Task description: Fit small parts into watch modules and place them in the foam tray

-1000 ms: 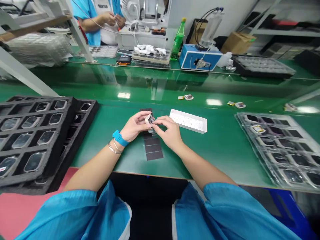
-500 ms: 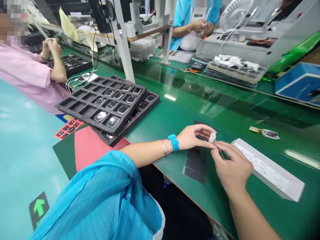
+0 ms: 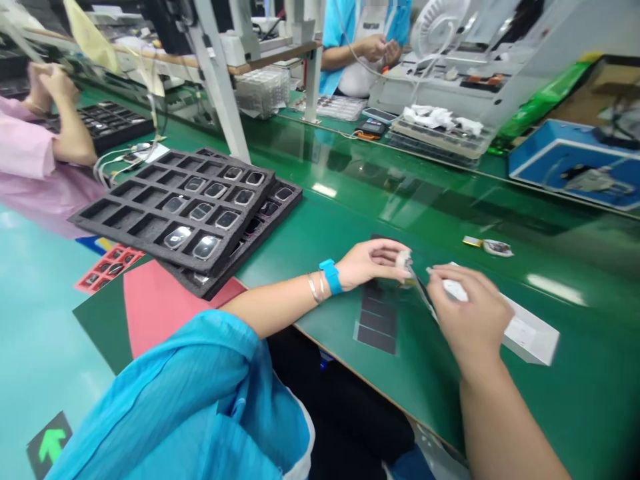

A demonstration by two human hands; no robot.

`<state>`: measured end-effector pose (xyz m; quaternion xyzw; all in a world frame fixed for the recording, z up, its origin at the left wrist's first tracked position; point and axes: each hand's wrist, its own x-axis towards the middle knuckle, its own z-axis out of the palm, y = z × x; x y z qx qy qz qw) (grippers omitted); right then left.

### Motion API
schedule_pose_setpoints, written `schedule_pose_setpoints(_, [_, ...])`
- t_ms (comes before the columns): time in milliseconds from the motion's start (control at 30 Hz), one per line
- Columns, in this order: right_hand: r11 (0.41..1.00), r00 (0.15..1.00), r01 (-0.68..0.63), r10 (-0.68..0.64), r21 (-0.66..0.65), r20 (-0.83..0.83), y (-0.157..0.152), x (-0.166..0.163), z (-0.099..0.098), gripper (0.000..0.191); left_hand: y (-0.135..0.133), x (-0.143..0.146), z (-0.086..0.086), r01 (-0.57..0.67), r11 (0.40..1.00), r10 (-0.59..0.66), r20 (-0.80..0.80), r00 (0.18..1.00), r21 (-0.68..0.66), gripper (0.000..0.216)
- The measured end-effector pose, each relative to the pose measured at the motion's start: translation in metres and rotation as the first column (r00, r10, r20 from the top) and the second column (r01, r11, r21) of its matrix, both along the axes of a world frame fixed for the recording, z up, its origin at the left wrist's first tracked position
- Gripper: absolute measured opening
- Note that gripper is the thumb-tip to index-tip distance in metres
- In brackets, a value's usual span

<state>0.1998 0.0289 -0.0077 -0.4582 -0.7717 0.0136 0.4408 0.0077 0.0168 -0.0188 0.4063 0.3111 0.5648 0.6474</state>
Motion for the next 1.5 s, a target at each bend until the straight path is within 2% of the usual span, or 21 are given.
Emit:
schedule_pose_setpoints(67, [0.977, 0.977, 0.191, -0.179, -0.099, 0.118, 0.015, 0.025, 0.008, 0.017, -0.002, -0.001, 0.002, 0.059, 0.994, -0.053, 0.069, 0.996, -0.089, 0.062])
schedule_pose_setpoints(133, [0.891, 0.925, 0.363, -0.309, -0.272, 0.220, 0.022, 0.047, 0.015, 0.011, -0.005, -0.003, 0.004, 0.110, 0.985, -0.096, 0.112, 0.989, -0.131, 0.062])
schedule_pose_setpoints(167, [0.856, 0.921, 0.384, -0.329, -0.346, 0.210, 0.022, 0.053, 0.017, 0.008, -0.005, -0.003, 0.005, 0.127, 0.983, -0.110, 0.122, 0.986, -0.137, 0.062])
schedule_pose_setpoints(200, [0.851, 0.939, 0.345, -0.315, -0.397, 0.139, 0.019, 0.053, 0.018, 0.007, -0.005, -0.003, 0.005, 0.138, 0.981, -0.122, 0.122, 0.985, -0.136, 0.060])
schedule_pose_setpoints(267, [0.896, 0.979, 0.064, -0.141, -0.439, -0.147, 0.010, 0.040, 0.017, 0.010, -0.005, -0.003, 0.006, 0.161, 0.977, -0.149, 0.095, 0.984, -0.141, 0.058])
schedule_pose_setpoints(333, [0.870, 0.910, -0.231, 0.036, -0.435, -0.413, -0.003, 0.015, 0.013, 0.014, -0.005, -0.003, 0.006, 0.173, 0.975, -0.166, 0.064, 0.984, -0.136, 0.056])
schedule_pose_setpoints(367, [0.852, 0.869, -0.319, 0.087, -0.415, -0.488, -0.010, 0.003, 0.011, 0.015, -0.006, -0.002, 0.006, 0.173, 0.977, -0.168, 0.054, 0.984, -0.128, 0.055])
schedule_pose_setpoints(433, [0.835, 0.816, -0.400, 0.136, -0.378, -0.562, -0.020, -0.016, 0.006, 0.013, -0.008, -0.002, 0.007, 0.167, 0.980, -0.163, 0.049, 0.985, -0.107, 0.053])
schedule_pose_setpoints(567, [0.811, 0.769, -0.434, 0.105, -0.394, -0.631, -0.026, -0.022, 0.001, 0.013, -0.009, -0.002, 0.008, 0.151, 0.984, -0.149, 0.026, 0.988, -0.097, 0.051])
schedule_pose_setpoints(767, [0.833, 0.786, -0.396, 0.091, -0.387, -0.611, -0.023, -0.019, -0.002, 0.008, -0.007, -0.002, 0.006, 0.118, 0.990, -0.121, -0.033, 0.992, -0.073, 0.055])
schedule_pose_setpoints(1167, [0.789, 0.750, -0.462, 0.104, -0.405, -0.653, -0.021, -0.016, -0.004, 0.012, -0.008, -0.003, 0.008, 0.117, 0.993, -0.117, -0.081, 0.990, -0.007, 0.052])
schedule_pose_setpoints(1233, [0.812, 0.771, -0.436, 0.116, -0.387, -0.626, -0.022, -0.017, -0.004, 0.010, -0.007, -0.002, 0.007, 0.111, 0.994, -0.110, -0.091, 0.990, 0.005, 0.051])
schedule_pose_setpoints(1333, [0.880, 0.853, -0.331, 0.125, -0.341, -0.506, -0.024, -0.019, -0.005, 0.006, -0.006, -0.002, 0.006, 0.092, 0.996, -0.091, -0.089, 0.992, 0.002, 0.051])
schedule_pose_setpoints(1400, [0.902, 0.893, -0.273, 0.109, -0.334, -0.437, -0.024, -0.020, -0.006, 0.007, -0.006, -0.001, 0.005, 0.081, 0.997, -0.081, -0.085, 0.993, -0.007, 0.051])
schedule_pose_setpoints(1467, [0.865, 0.859, -0.318, 0.090, -0.388, -0.504, -0.022, -0.022, -0.008, 0.009, -0.006, -0.001, 0.006, 0.080, 0.997, -0.081, -0.067, 0.994, -0.017, 0.052])
schedule_pose_setpoints(1500, [0.806, 0.806, -0.395, 0.074, -0.440, -0.588, -0.020, -0.022, -0.008, 0.013, -0.006, -0.001, 0.007, 0.082, 0.996, -0.083, -0.053, 0.995, -0.023, 0.052])
